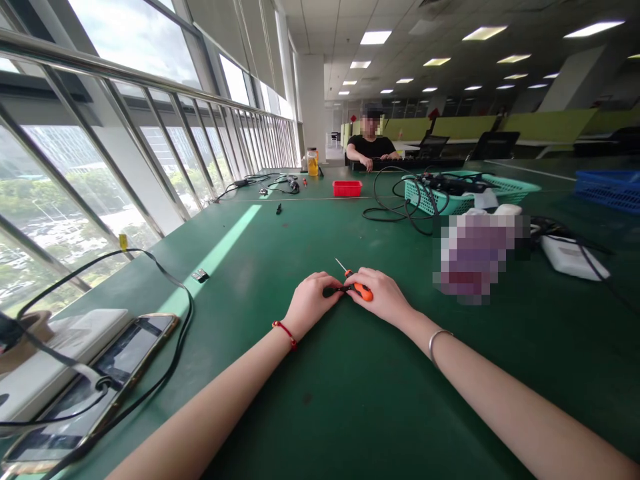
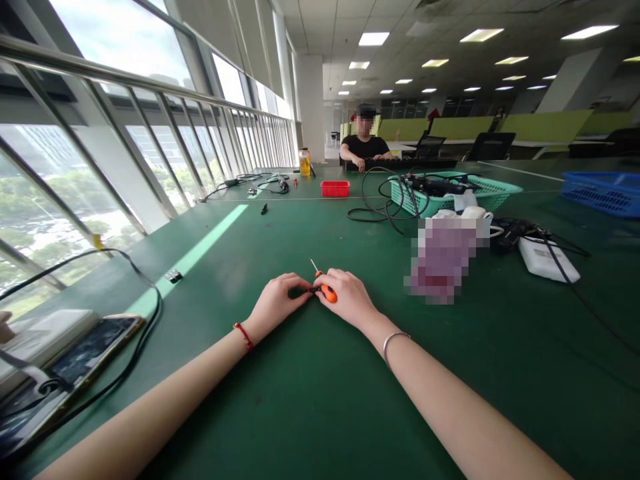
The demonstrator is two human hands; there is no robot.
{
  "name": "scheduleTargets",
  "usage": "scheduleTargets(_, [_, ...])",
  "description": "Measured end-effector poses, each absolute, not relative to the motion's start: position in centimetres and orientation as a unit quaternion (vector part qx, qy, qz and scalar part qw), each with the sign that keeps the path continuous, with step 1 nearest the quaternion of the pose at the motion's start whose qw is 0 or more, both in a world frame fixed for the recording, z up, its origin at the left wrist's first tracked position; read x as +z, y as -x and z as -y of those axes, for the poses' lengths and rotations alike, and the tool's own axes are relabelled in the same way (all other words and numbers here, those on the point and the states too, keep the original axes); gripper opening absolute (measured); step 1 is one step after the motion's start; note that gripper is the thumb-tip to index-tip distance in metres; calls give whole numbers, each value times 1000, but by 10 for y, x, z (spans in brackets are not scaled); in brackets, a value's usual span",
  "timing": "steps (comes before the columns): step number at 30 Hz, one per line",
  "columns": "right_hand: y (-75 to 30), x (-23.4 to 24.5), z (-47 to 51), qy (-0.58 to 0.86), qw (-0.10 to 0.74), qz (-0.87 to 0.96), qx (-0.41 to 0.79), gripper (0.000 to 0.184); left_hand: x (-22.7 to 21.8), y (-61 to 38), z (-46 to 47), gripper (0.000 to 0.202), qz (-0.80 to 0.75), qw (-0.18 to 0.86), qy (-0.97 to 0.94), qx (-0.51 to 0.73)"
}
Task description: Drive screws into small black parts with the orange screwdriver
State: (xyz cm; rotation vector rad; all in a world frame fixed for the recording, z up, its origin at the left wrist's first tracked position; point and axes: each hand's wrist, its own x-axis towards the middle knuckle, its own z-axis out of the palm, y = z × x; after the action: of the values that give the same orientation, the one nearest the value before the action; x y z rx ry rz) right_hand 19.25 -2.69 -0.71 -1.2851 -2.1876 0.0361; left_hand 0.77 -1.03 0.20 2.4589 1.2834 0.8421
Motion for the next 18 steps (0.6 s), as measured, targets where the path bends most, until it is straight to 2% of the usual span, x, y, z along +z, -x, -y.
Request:
scheduleTargets(4, [-191, -8, 25, 483, 289, 827, 6, 12, 2, -3, 10, 9, -430, 169, -832, 308])
scheduleTargets(18, [-189, -4, 27, 491, 255, 833, -15, 11, 2, -2, 9, 9, -433, 243, -800, 338])
